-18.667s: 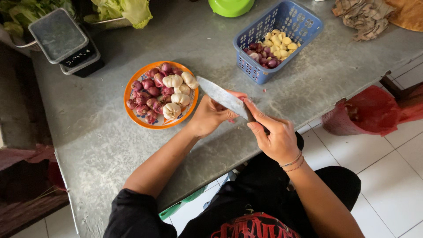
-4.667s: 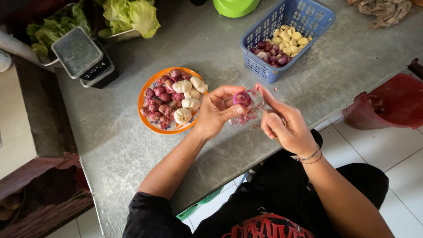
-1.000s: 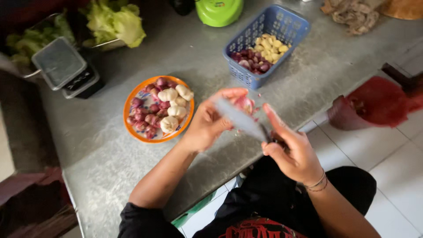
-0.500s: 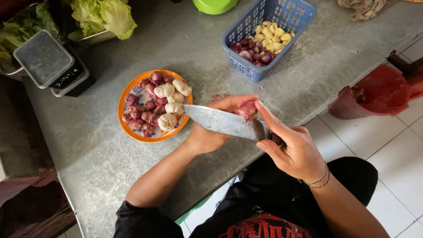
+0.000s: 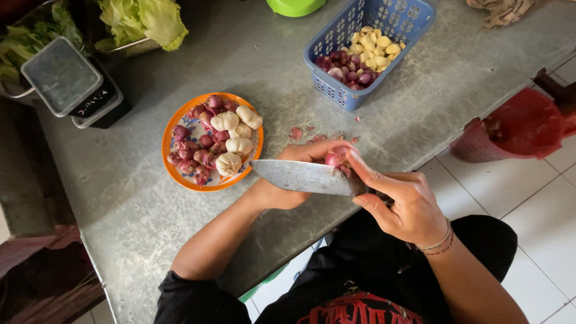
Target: The person sits on a low stool and peels red onions using a knife. They pick up each onion from a plate, trim the ends, and remove the skin, placing the peeled onions into a blue basket.
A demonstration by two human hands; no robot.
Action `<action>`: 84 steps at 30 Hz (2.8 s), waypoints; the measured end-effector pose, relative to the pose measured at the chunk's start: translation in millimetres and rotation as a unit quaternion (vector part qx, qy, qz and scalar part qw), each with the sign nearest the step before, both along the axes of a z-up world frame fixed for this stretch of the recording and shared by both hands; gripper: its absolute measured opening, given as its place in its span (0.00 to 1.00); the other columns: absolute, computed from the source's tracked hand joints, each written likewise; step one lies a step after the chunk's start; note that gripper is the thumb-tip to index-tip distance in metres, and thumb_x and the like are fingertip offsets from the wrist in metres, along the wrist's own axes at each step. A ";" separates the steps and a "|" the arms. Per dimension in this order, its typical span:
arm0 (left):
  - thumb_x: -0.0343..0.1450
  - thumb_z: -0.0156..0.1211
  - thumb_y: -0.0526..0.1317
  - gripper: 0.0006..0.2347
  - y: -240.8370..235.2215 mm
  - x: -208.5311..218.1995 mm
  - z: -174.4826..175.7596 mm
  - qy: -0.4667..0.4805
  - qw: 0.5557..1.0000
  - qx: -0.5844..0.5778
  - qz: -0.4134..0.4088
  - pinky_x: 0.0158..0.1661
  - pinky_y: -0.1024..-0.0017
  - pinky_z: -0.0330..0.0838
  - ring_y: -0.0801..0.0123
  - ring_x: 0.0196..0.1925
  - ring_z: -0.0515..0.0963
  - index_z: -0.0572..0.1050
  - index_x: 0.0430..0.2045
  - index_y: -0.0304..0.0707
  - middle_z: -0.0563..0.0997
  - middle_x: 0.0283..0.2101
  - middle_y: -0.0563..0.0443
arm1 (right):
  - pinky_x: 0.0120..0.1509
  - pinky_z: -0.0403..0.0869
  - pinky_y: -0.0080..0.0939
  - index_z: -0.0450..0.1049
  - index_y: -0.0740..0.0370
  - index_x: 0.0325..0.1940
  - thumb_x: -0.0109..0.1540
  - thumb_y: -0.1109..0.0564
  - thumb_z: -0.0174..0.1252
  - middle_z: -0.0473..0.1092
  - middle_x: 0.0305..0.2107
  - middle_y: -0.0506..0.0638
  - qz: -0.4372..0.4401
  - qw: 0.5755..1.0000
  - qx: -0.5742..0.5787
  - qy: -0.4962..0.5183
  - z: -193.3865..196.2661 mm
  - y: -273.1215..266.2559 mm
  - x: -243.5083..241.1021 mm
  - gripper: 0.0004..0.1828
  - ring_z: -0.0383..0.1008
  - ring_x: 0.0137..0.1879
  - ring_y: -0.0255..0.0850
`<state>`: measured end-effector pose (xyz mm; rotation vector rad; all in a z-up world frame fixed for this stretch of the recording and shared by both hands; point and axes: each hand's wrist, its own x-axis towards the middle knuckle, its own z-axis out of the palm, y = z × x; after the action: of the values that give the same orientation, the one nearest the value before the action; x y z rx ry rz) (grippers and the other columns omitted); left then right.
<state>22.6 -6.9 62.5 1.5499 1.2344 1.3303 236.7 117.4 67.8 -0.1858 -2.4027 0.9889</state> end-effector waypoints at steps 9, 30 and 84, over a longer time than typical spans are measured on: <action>0.73 0.54 0.28 0.19 3.4 20.8 -23.4 0.083 0.983 0.125 0.110 0.64 0.67 0.73 0.64 0.61 0.80 0.69 0.62 0.32 0.79 0.61 0.43 | 0.39 0.73 0.35 0.68 0.68 0.68 0.62 0.58 0.63 0.78 0.38 0.61 -0.049 0.997 -0.029 0.057 -22.6 -7.0 -4.4 0.30 0.77 0.31 0.42; 0.82 0.54 0.38 0.21 18.1 -21.6 -36.3 -0.206 0.978 -0.008 -0.036 0.64 0.68 0.72 0.70 0.59 0.77 0.64 0.71 0.34 0.78 0.58 0.51 | 0.30 0.64 0.36 0.63 0.64 0.35 0.76 0.48 0.43 0.64 0.21 0.51 0.037 0.814 -0.564 0.131 -87.1 11.1 -16.8 0.21 0.63 0.25 0.36; 0.77 0.54 0.29 0.14 29.4 -41.4 -59.2 -0.291 0.955 0.038 0.042 0.63 0.66 0.70 0.68 0.60 0.75 0.70 0.59 0.32 0.77 0.58 0.48 | 0.29 0.66 0.30 0.51 0.56 0.80 0.70 0.57 0.46 0.63 0.20 0.42 0.051 0.927 -0.370 0.047 -44.6 11.9 -36.8 0.33 0.61 0.24 0.29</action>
<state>-18.8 22.5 3.3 1.0392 0.8860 1.7443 199.9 129.3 23.1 -0.2718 -1.8578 1.8703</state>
